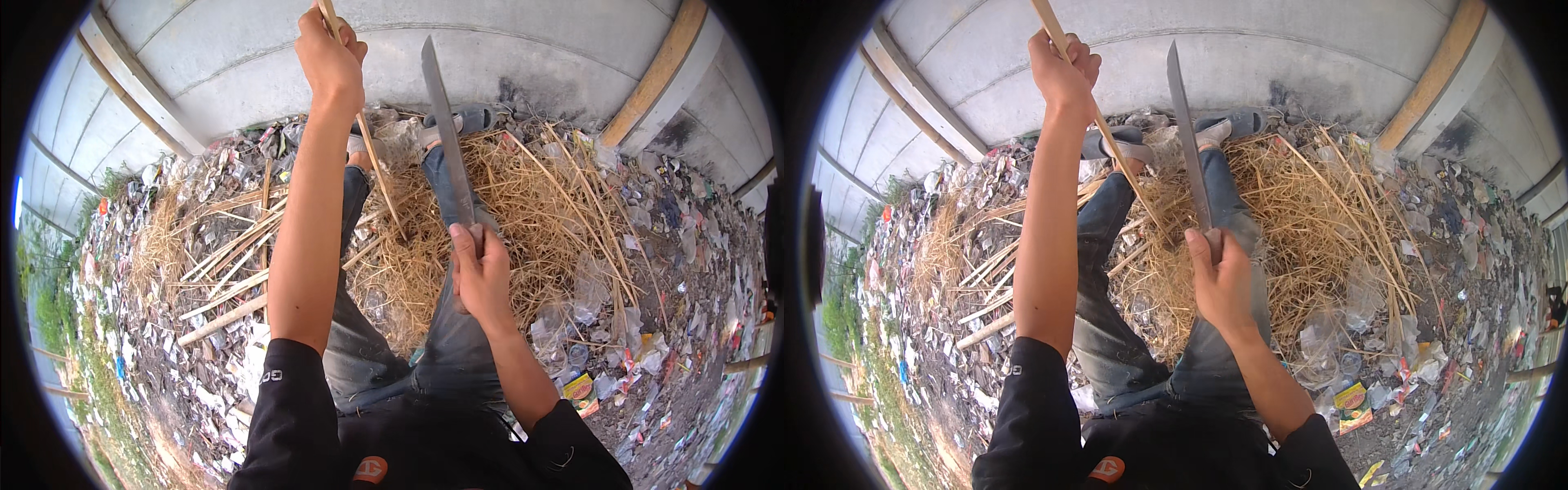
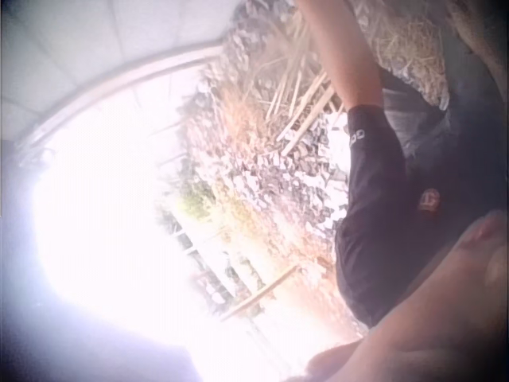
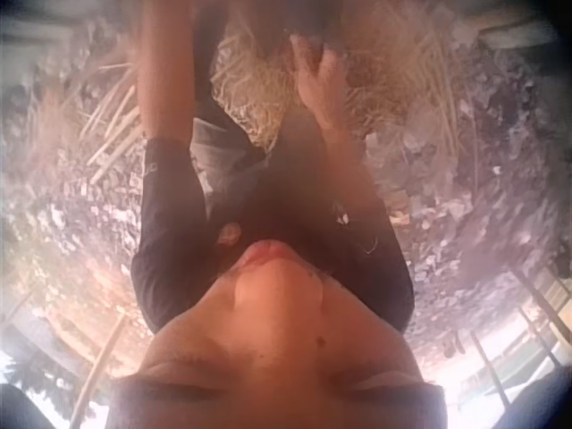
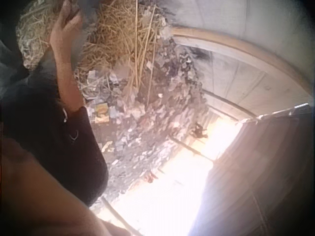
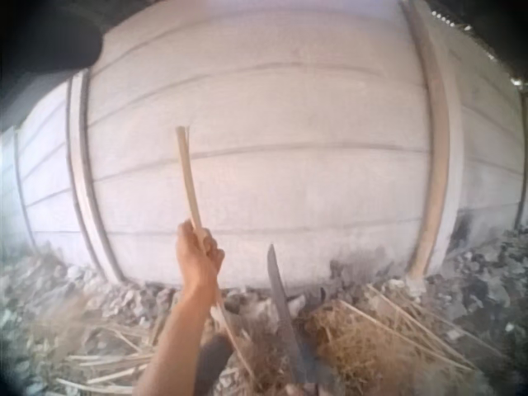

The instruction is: The person sits on a small stool and uses a knife to split long bamboo sticks into thin strips. They hold the bamboo with one hand and use the knife to shave and split the material, creating a pile of thin strips on the ground.

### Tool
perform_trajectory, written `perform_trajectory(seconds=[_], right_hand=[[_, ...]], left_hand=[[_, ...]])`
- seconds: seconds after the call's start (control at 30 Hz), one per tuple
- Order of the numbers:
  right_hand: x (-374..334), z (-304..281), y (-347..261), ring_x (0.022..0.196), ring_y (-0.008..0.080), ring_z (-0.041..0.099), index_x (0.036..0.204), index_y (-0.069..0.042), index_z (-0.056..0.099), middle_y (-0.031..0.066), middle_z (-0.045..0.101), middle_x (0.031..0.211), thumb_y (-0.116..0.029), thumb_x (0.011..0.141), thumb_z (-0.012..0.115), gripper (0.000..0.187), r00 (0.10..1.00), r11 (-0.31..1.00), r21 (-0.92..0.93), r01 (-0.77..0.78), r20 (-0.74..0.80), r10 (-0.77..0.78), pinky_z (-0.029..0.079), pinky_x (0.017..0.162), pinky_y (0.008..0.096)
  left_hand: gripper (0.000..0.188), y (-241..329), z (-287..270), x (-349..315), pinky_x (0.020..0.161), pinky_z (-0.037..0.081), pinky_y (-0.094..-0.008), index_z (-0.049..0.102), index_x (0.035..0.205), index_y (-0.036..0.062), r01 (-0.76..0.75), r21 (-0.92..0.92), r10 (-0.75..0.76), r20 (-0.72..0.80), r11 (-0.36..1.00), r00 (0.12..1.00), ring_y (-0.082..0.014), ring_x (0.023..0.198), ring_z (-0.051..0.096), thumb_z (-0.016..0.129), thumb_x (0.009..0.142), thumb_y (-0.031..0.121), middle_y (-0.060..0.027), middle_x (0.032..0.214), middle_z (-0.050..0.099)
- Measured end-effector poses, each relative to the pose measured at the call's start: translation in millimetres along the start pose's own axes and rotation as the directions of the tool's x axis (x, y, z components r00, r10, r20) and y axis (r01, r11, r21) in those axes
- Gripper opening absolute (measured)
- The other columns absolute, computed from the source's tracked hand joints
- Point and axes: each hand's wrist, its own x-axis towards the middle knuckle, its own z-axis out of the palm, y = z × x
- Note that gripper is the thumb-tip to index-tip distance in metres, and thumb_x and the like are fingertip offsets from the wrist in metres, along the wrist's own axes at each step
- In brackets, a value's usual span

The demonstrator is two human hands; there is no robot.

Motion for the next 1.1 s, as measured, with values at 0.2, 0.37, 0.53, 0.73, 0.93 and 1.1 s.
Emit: perform_trajectory(seconds=[0.2,0.37,0.53,0.73,0.93,1.1], right_hand=[[18.6,6.8,-106.2,0.047,0.0081,0.046,0.096,-0.003,0.048,0.0008,0.048,0.065,-0.022,0.107,0.055,0.023,0.798,0.67,0.437,0.6,-0.393,-0.458,0.043,0.044,0.0253],[-47.1,20.5,121.2,0.051,0.016,0.058,0.099,0.001,0.052,0.0042,0.051,0.06,-0.018,0.102,0.061,0.021,0.969,0.864,-0.45,0.228,0.195,-0.153,0.047,0.046,0.0364],[-45.6,-20.2,68.6,0.046,0.0111,0.055,0.093,-0.003,0.054,0.0027,0.052,0.062,-0.029,0.104,0.063,0.03,0.897,0.896,0.057,-0.439,0.082,0.434,0.044,0.04,0.0296],[6.4,-33.0,-113.1,0.046,0.0079,0.046,0.103,-0.002,0.051,0.0027,0.05,0.068,-0.035,0.109,0.052,0.034,0.92,0.778,0.511,0.365,-0.328,-0.216,0.042,0.043,0.0251],[-41.6,18.2,53.4,0.049,0.0155,0.056,0.112,0.007,0.053,0.008,0.058,0.069,-0.033,0.107,0.054,0.04,0.978,0.976,-0.075,0.207,-0.014,-0.208,0.045,0.046,0.0296],[-37.2,-1.5,112.1,0.05,0.0137,0.059,0.104,0.005,0.059,0.0088,0.06,0.066,-0.03,0.105,0.06,0.035,0.973,0.968,-0.103,-0.23,-0.017,0.229,0.044,0.042,0.0307]], left_hand=[[0.048,9.1,-11.6,12.3,0.046,0.017,-0.0294,0.03,0.062,0.0172,-0.008,0.0,0.008,0.008,1.0,1.0,-0.0107,0.048,0.018,0.036,0.1,0.046,0.0042,0.054,0.024],[0.046,7.8,11.0,11.6,0.047,0.019,-0.029,0.033,0.067,0.0156,-0.019,-0.073,0.02,0.003,0.997,1.0,-0.0105,0.05,0.02,0.036,0.102,0.044,0.0038,0.057,0.027],[0.047,11.0,-15.2,20.8,0.046,0.019,-0.0293,0.033,0.065,0.0152,-0.035,-0.028,0.037,0.051,0.999,0.998,-0.0107,0.049,0.019,0.034,0.102,0.045,0.0032,0.054,0.025],[0.048,26.5,-30.5,13.1,0.043,0.019,-0.0301,0.032,0.062,0.0161,0.05,0.021,-0.053,0.247,0.999,0.967,-0.0116,0.045,0.021,0.028,0.098,0.047,0.0025,0.049,0.025],[0.048,26.9,-19.4,9.0,0.043,0.018,-0.0292,0.035,0.064,0.0148,0.098,0.039,-0.105,0.323,0.994,0.941,-0.0107,0.046,0.02,0.025,0.098,0.048,0.0038,0.049,0.024],[0.047,25.7,-23.2,12.6,0.04,0.018,-0.0276,0.043,0.071,0.0114,0.13,-0.015,-0.119,0.318,0.991,0.94,-0.0099,0.045,0.019,0.027,0.097,0.048,0.0045,0.05,0.025]])
